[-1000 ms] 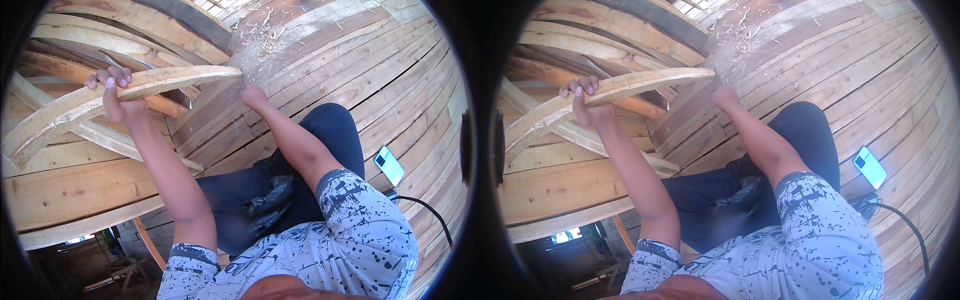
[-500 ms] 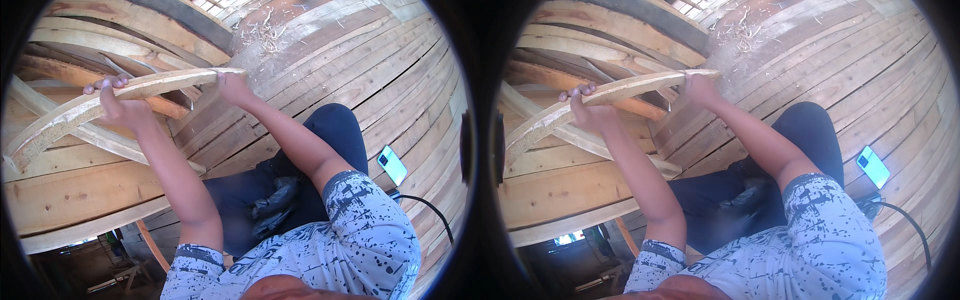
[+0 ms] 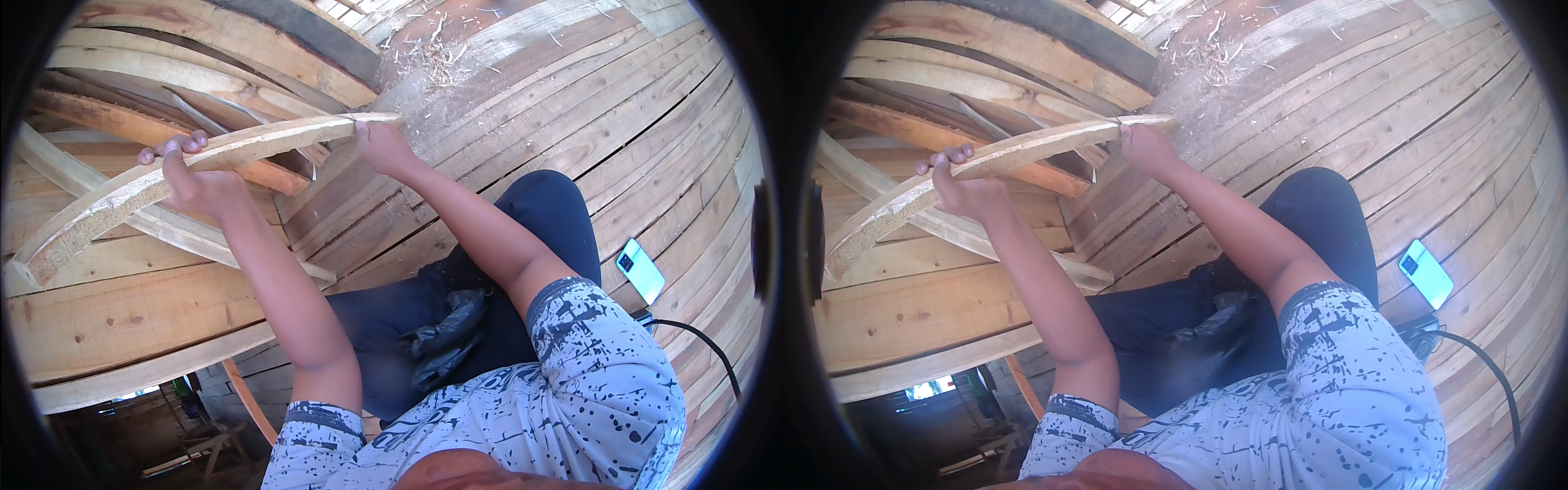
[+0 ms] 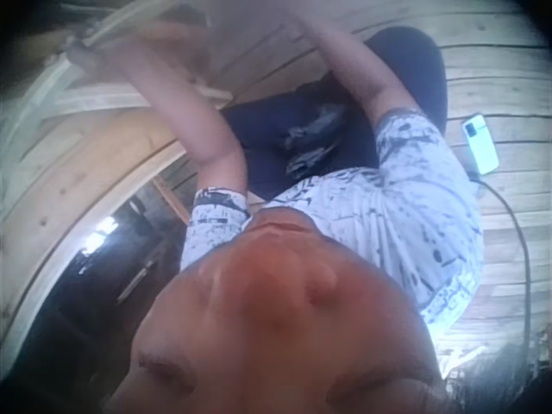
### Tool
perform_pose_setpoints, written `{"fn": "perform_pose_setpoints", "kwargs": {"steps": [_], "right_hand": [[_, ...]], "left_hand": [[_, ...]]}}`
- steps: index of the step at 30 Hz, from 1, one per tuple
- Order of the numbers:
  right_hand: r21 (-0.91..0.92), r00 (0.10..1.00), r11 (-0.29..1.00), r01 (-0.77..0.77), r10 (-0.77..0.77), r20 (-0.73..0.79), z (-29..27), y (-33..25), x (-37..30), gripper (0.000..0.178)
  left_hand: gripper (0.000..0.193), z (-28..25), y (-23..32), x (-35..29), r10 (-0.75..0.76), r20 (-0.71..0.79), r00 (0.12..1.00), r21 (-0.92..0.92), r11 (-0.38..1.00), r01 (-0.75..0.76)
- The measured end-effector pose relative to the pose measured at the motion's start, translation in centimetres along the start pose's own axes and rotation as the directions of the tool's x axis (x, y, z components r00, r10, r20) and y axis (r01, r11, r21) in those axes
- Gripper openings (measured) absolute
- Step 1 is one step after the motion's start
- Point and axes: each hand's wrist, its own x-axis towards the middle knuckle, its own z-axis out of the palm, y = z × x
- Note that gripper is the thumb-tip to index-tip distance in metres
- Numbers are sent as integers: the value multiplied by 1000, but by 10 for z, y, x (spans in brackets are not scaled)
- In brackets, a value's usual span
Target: The person sits cross-legged on a wooden floor and uses a knife to carve a long, curved piece of wood. They hold the wood with their left hand and use the knife in their right hand to shave off thin strips of wood, creating wood shavings that fall onto the floor.
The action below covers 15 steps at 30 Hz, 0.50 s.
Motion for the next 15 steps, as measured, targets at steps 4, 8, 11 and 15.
{"fn": "perform_pose_setpoints", "kwargs": {"steps": [4, 8, 11, 15], "right_hand": [[-11, 989, 989, -147, 147, 20, -9, 40, 10, 51], [-64, 998, 997, 34, -31, 54, -7, -3, 2, 49], [-57, 997, 995, -80, 81, 8, -5, 25, 11, 49], [-22, 997, 998, 56, -55, 45, -1, -6, 0, 50]], "left_hand": [[38, 12, 0, -3, 20, -61, 998, 43, 999, -18], [39, 2, -2, -3, 66, -180, 982, 153, 987, -38], [39, 6, -4, 0, 81, -116, 990, 185, 981, -58], [38, -6, -3, 0, 83, -175, 981, 203, 978, -46]]}}
